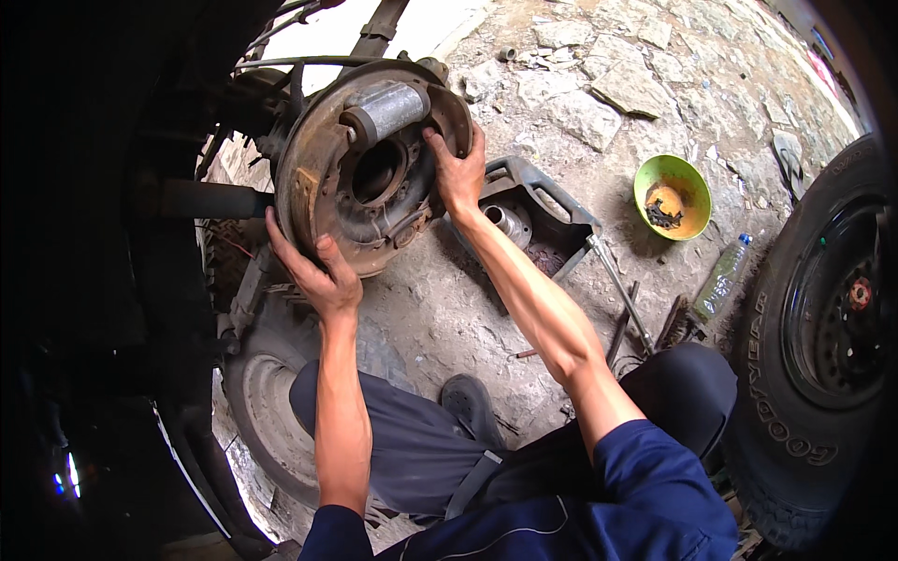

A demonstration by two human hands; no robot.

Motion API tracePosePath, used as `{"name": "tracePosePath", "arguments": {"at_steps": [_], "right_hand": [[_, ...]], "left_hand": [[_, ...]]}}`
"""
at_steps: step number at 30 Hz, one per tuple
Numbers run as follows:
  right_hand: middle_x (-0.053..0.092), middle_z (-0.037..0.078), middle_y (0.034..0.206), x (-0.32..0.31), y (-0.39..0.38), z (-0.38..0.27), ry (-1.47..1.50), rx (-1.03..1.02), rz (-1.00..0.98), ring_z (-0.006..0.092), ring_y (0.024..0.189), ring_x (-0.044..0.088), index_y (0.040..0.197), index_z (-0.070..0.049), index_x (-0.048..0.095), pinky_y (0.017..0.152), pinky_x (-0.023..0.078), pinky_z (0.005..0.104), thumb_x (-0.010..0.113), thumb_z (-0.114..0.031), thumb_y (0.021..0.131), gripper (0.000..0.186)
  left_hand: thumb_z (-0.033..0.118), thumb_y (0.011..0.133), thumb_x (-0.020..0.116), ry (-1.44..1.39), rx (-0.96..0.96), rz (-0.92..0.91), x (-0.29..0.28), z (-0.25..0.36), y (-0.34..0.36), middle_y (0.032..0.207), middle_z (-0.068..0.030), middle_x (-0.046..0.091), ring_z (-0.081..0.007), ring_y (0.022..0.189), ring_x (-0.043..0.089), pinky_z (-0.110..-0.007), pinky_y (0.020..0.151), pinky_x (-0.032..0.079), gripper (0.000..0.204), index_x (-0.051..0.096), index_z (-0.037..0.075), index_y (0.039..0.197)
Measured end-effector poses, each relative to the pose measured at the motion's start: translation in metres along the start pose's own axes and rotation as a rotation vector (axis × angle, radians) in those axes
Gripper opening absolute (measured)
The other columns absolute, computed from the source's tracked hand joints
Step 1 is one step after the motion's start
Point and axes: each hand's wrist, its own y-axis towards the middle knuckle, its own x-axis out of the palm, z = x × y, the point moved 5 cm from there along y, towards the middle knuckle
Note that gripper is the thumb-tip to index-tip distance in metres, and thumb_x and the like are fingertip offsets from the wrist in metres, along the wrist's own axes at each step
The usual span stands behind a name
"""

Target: The person installs brake shoes and springs into a vehicle's drum brake assembly by hand and using a screwdriver.

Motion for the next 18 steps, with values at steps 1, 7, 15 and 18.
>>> {"name": "tracePosePath", "arguments": {"at_steps": [1, 7, 15, 18], "right_hand": [[0.063, 0.024, 0.121, 0.001, 0.000, 0.003, 0.012, -0.010, 0.002, 0.0311, 0.112, 0.061, 0.138, 0.000, 0.042, 0.098, 0.046, 0.0376, 0.082, -0.043, 0.074, 0.086], [0.061, 0.022, 0.126, 0.004, -0.005, -0.001, 0.090, -0.007, -0.027, 0.0282, 0.114, 0.061, 0.140, 0.001, 0.041, 0.099, 0.045, 0.0357, 0.083, -0.038, 0.075, 0.086], [0.063, 0.019, 0.125, 0.007, -0.004, 0.001, 0.151, -0.103, -0.053, 0.0246, 0.114, 0.061, 0.139, 0.003, 0.043, 0.100, 0.045, 0.0339, 0.082, -0.029, 0.078, 0.079], [0.063, 0.019, 0.125, 0.009, -0.003, 0.003, 0.148, -0.110, -0.057, 0.0240, 0.114, 0.061, 0.138, 0.003, 0.044, 0.100, 0.045, 0.0337, 0.082, -0.029, 0.078, 0.078]], "left_hand": [[0.052, 0.098, 0.043, 0.011, 0.006, -0.001, 0.001, 0.001, 0.000, 0.141, -0.0328, 0.037, -0.0445, 0.130, 0.040, -0.048, 0.109, 0.029, 0.080, 0.025, -0.010, 0.145], [0.051, 0.100, 0.042, 0.077, 0.019, 0.001, -0.002, -0.001, -0.004, 0.145, -0.0330, 0.033, -0.0444, 0.134, 0.036, -0.049, 0.111, 0.027, 0.079, 0.024, -0.011, 0.146], [0.048, 0.102, 0.040, 0.119, 0.010, -0.009, -0.005, 0.001, -0.008, 0.149, -0.0318, 0.029, -0.0430, 0.139, 0.030, -0.048, 0.114, 0.024, 0.076, 0.021, -0.009, 0.148], [0.047, 0.102, 0.038, 0.128, 0.009, -0.004, -0.004, 0.000, -0.011, 0.149, -0.0322, 0.029, -0.0434, 0.140, 0.029, -0.049, 0.114, 0.023, 0.075, 0.018, -0.008, 0.149]]}}
